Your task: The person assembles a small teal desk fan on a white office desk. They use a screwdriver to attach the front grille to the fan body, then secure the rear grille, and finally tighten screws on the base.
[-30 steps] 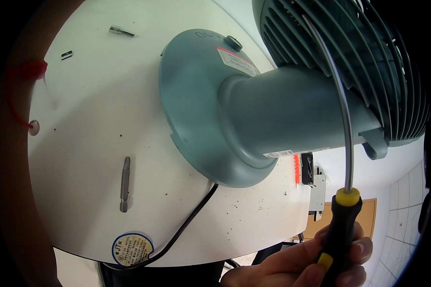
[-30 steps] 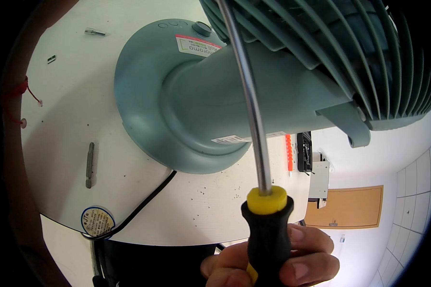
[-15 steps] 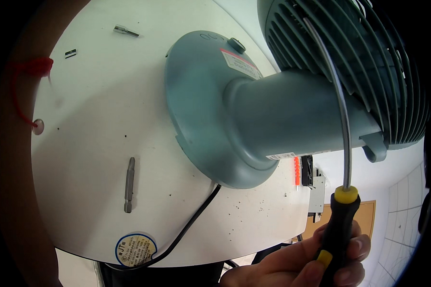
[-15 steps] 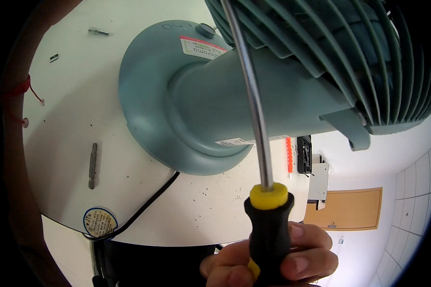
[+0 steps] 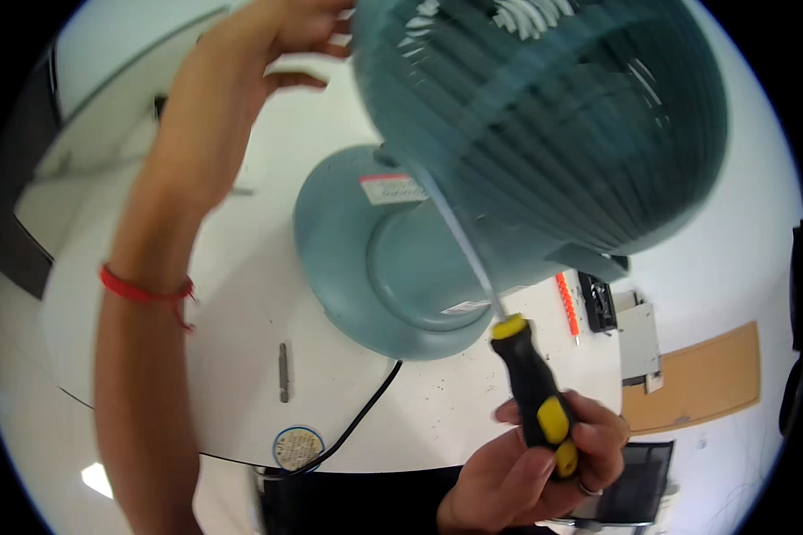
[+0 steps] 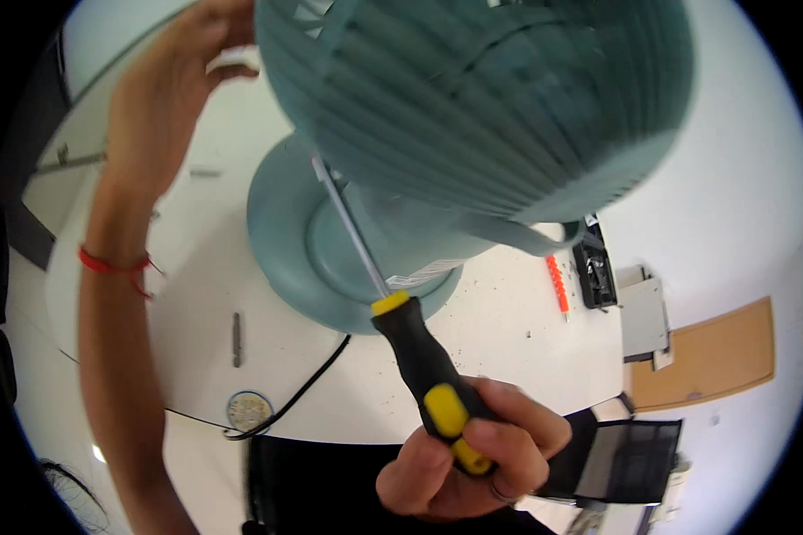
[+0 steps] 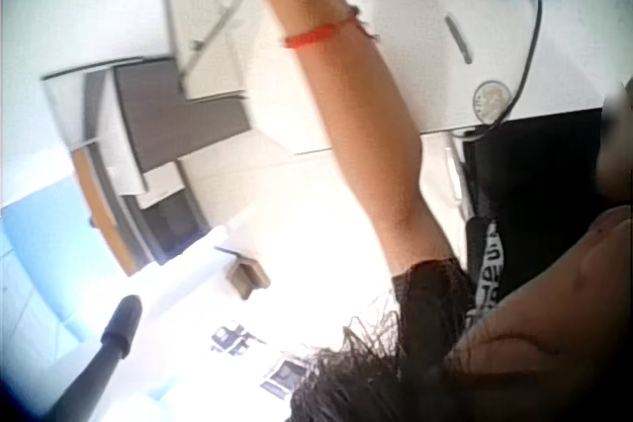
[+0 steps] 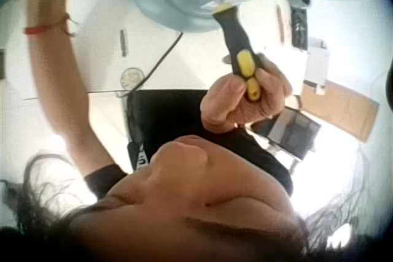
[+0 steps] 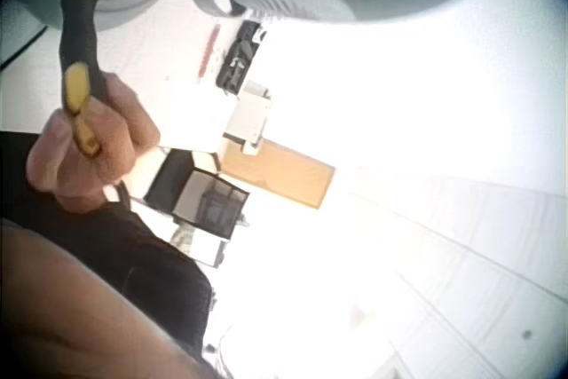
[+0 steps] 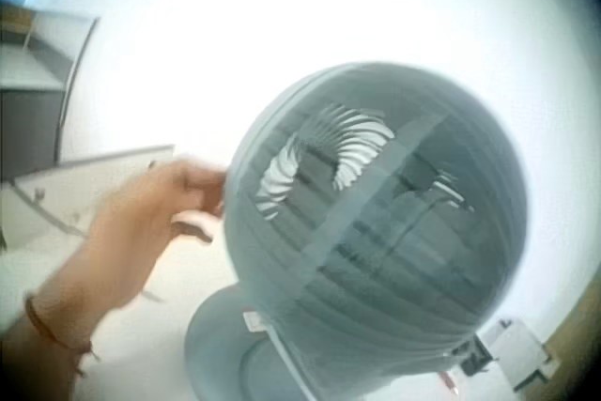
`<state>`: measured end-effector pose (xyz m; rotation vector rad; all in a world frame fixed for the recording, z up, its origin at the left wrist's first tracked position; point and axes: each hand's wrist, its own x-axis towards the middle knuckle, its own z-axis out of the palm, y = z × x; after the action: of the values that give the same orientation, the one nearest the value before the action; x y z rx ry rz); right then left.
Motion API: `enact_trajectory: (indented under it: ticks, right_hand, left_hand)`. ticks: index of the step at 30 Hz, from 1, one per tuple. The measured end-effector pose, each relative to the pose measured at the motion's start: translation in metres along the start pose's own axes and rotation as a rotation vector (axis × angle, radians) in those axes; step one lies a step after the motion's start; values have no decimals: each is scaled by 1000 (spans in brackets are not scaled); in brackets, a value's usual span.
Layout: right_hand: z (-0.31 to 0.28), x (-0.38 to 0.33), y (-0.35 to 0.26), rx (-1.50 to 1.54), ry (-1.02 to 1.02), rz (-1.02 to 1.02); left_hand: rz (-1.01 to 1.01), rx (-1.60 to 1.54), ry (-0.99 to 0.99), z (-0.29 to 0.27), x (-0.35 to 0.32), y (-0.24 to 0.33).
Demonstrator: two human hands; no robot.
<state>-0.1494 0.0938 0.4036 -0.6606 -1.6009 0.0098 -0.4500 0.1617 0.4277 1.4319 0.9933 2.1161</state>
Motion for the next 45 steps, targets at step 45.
enact_trajectory:
  ticks: [45]
  right_hand:
    - [2, 9, -35, 342, -174, 699]
  left_hand:
    - [-132, -378, 23, -3, -6, -20]
